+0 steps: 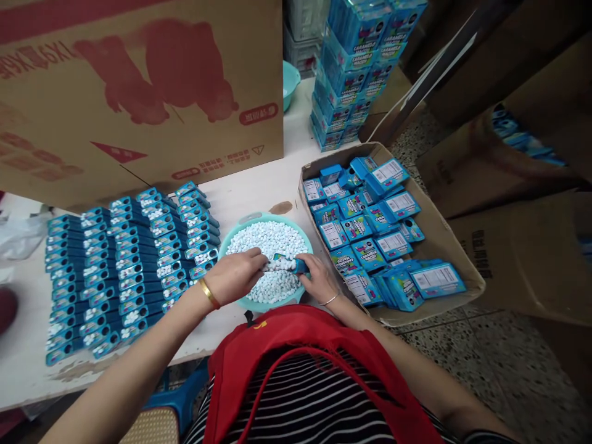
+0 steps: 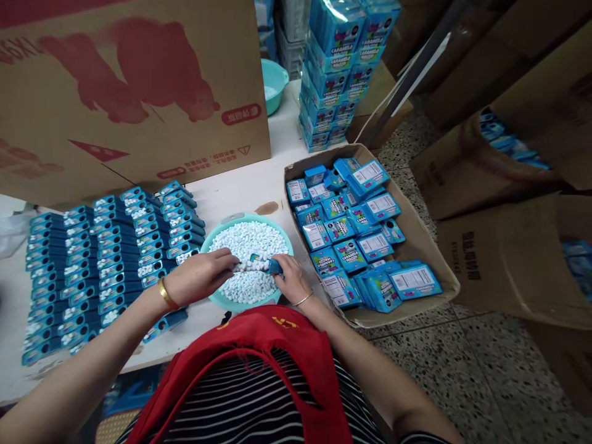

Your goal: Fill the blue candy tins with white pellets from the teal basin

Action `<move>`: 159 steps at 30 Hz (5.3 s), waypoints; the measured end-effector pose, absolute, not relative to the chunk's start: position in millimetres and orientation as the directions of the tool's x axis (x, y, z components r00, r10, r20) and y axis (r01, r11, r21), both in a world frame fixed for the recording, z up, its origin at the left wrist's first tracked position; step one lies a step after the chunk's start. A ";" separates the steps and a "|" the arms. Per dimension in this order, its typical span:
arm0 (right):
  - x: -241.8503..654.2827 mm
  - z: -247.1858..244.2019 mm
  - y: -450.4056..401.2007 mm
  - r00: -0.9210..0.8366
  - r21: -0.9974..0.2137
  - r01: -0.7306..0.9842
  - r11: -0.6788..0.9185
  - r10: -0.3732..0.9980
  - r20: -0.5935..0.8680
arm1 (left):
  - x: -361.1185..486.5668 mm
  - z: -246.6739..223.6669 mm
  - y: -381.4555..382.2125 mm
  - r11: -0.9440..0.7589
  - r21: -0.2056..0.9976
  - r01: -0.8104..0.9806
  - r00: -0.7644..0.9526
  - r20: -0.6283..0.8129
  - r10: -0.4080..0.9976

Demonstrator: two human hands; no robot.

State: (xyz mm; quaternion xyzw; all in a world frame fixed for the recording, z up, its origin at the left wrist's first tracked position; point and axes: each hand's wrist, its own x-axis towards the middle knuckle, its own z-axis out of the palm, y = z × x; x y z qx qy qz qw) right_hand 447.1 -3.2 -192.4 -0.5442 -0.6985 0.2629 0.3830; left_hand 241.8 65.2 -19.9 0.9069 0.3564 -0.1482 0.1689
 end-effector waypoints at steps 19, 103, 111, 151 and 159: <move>454.2 -200.4 -5.5 -0.044 -0.821 0.524 0.226 0.970 0.239 | 176.3 -107.4 75.4 -0.426 0.009 0.905 0.379 -0.472 0.796; 429.5 -201.6 -2.9 -0.112 -0.788 0.525 0.321 0.944 0.310 | 260.0 8.1 45.9 -0.666 -0.062 0.743 0.574 -0.452 0.683; 454.4 -196.8 -3.2 0.033 -0.852 0.492 0.176 0.975 0.221 | 177.7 -139.4 66.6 -0.414 0.149 0.898 0.423 -0.554 0.717; 424.2 -212.1 -2.1 -0.107 -0.799 0.506 0.325 0.943 0.316 | 272.8 -2.2 42.5 -0.616 -0.004 0.788 0.538 -0.482 0.692; 434.0 -204.1 -8.0 0.067 -0.944 0.313 0.104 0.989 0.131 | 200.9 -74.8 60.8 -0.380 0.217 0.899 0.434 -0.332 0.838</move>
